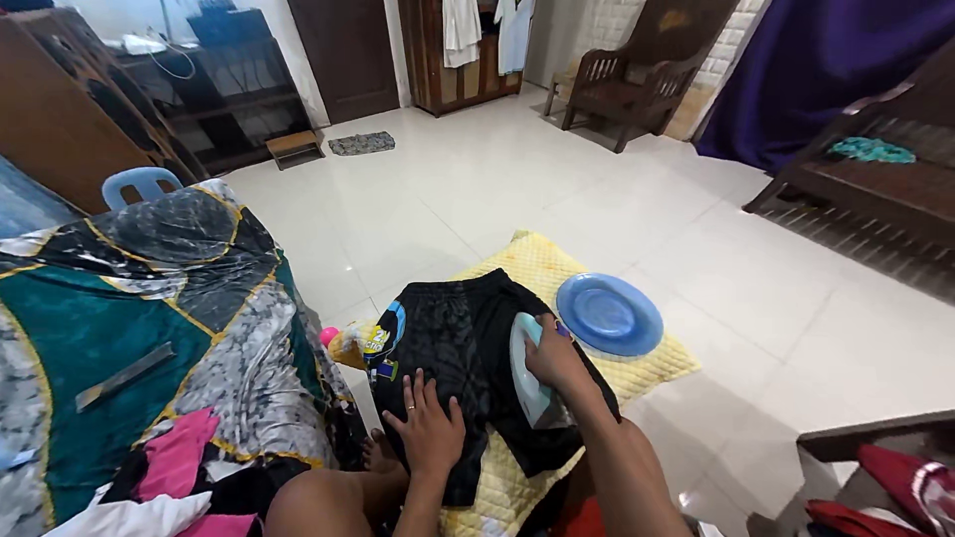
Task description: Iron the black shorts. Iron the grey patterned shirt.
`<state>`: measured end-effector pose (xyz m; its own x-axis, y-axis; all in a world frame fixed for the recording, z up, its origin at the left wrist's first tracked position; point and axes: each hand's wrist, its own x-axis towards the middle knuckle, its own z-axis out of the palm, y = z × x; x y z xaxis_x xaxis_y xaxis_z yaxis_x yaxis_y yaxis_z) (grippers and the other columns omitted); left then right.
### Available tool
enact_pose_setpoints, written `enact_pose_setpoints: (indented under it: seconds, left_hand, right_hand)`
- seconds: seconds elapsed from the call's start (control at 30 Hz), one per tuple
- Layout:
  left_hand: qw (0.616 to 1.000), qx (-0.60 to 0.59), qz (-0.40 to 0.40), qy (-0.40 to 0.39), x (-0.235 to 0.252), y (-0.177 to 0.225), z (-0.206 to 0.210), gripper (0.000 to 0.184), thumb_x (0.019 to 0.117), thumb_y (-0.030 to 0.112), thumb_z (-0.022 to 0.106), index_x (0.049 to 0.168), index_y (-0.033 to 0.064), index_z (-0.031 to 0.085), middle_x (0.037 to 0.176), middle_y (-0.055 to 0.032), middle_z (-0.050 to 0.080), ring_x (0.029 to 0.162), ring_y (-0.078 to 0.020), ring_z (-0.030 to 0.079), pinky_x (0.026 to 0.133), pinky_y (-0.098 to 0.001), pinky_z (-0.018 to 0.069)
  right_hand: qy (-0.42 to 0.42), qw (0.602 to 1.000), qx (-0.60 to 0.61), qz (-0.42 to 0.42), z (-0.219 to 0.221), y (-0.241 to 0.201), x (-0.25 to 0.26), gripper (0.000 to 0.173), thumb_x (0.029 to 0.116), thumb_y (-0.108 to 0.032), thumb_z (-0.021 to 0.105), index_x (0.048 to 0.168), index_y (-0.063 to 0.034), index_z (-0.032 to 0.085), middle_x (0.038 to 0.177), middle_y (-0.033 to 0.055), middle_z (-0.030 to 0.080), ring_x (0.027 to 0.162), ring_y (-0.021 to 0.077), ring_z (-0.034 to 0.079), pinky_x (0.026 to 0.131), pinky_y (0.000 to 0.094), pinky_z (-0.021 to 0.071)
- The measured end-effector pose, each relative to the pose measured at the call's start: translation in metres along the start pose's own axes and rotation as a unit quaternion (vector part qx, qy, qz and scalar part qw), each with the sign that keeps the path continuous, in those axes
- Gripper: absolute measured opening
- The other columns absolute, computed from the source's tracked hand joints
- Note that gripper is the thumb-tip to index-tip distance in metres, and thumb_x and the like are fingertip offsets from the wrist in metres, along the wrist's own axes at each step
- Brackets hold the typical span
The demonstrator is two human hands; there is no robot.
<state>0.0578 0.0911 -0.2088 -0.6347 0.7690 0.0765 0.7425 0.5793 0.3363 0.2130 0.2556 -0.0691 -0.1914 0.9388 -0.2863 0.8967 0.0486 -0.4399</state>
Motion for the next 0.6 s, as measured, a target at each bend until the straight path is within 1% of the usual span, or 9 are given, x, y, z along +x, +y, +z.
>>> enact_pose_setpoints:
  seconds: [0.07, 0.13, 0.23, 0.3, 0.43, 0.5, 0.6]
  left_hand:
    - [1.0, 0.0, 0.004, 0.01, 0.0, 0.0, 0.001, 0.061, 0.0983, 0.056, 0.039, 0.141, 0.0183, 0.06, 0.167, 0.001, 0.035, 0.157, -0.0294, 0.025, 0.115, -0.0761, 0.0155]
    - [1.0, -0.005, 0.009, 0.015, -0.001, 0.0, 0.0, 0.061, 0.0984, 0.055, 0.04, 0.141, 0.0175, 0.06, 0.166, -0.0002, 0.036, 0.156, -0.0307, 0.026, 0.114, -0.0769, 0.0162]
    - [1.0, -0.009, 0.011, 0.018, -0.001, -0.001, 0.002, 0.061, 0.0986, 0.055, 0.04, 0.142, 0.0176, 0.06, 0.166, 0.0003, 0.036, 0.156, -0.0304, 0.026, 0.115, -0.077, 0.0152]
    - [1.0, -0.006, 0.011, 0.021, 0.0, -0.001, 0.002, 0.061, 0.0982, 0.056, 0.04, 0.141, 0.0179, 0.06, 0.166, 0.0007, 0.036, 0.156, -0.0303, 0.027, 0.115, -0.0769, 0.0158]
    - [1.0, -0.003, 0.002, 0.003, 0.001, -0.001, -0.001, 0.06, 0.0984, 0.056, 0.04, 0.142, 0.0195, 0.059, 0.167, 0.0027, 0.034, 0.157, -0.0287, 0.024, 0.116, -0.0756, 0.0148]
    - [1.0, -0.005, 0.0, -0.004, 0.0, -0.001, -0.002, 0.06, 0.0987, 0.055, 0.04, 0.143, 0.0192, 0.059, 0.167, 0.003, 0.033, 0.157, -0.0284, 0.024, 0.116, -0.0754, 0.0139]
    - [1.0, -0.007, -0.003, -0.004, 0.0, 0.0, -0.002, 0.061, 0.0989, 0.056, 0.039, 0.143, 0.0192, 0.059, 0.168, 0.0029, 0.033, 0.157, -0.0272, 0.024, 0.116, -0.0752, 0.0137]
  right_hand:
    - [0.004, 1.0, 0.009, 0.004, 0.0, 0.007, -0.01, 0.061, 0.1018, -0.028, 0.058, 0.156, -0.0124, 0.034, 0.12, 0.0218, 0.069, 0.108, 0.0378, 0.071, 0.092, 0.0571, 0.0571]
    - [0.0, 1.0, 0.008, 0.003, -0.002, 0.007, -0.007, 0.061, 0.1019, -0.028, 0.058, 0.156, -0.0127, 0.033, 0.119, 0.0223, 0.069, 0.108, 0.0388, 0.071, 0.091, 0.0578, 0.0569]
    - [-0.001, 1.0, 0.003, -0.003, -0.007, -0.001, 0.018, 0.063, 0.1016, -0.029, 0.057, 0.157, -0.013, 0.032, 0.118, 0.0224, 0.069, 0.107, 0.0387, 0.07, 0.091, 0.0585, 0.0566]
    - [0.0, 1.0, -0.002, 0.0, -0.012, -0.012, 0.04, 0.062, 0.1014, -0.03, 0.056, 0.157, -0.0132, 0.033, 0.12, 0.0223, 0.069, 0.11, 0.0383, 0.07, 0.093, 0.0579, 0.0561]
    - [-0.007, 1.0, -0.005, 0.005, -0.017, -0.026, 0.071, 0.065, 0.1002, -0.03, 0.057, 0.158, -0.0127, 0.031, 0.122, 0.0227, 0.068, 0.111, 0.0379, 0.07, 0.093, 0.0573, 0.0562]
    - [-0.004, 1.0, -0.008, 0.007, -0.014, -0.025, 0.069, 0.066, 0.1003, -0.032, 0.057, 0.158, -0.0136, 0.031, 0.12, 0.022, 0.069, 0.109, 0.0374, 0.071, 0.091, 0.0576, 0.0567]
    - [-0.005, 1.0, 0.0, 0.006, -0.01, -0.012, 0.049, 0.065, 0.1009, -0.033, 0.057, 0.158, -0.0144, 0.03, 0.117, 0.0226, 0.07, 0.106, 0.039, 0.071, 0.09, 0.0587, 0.057]
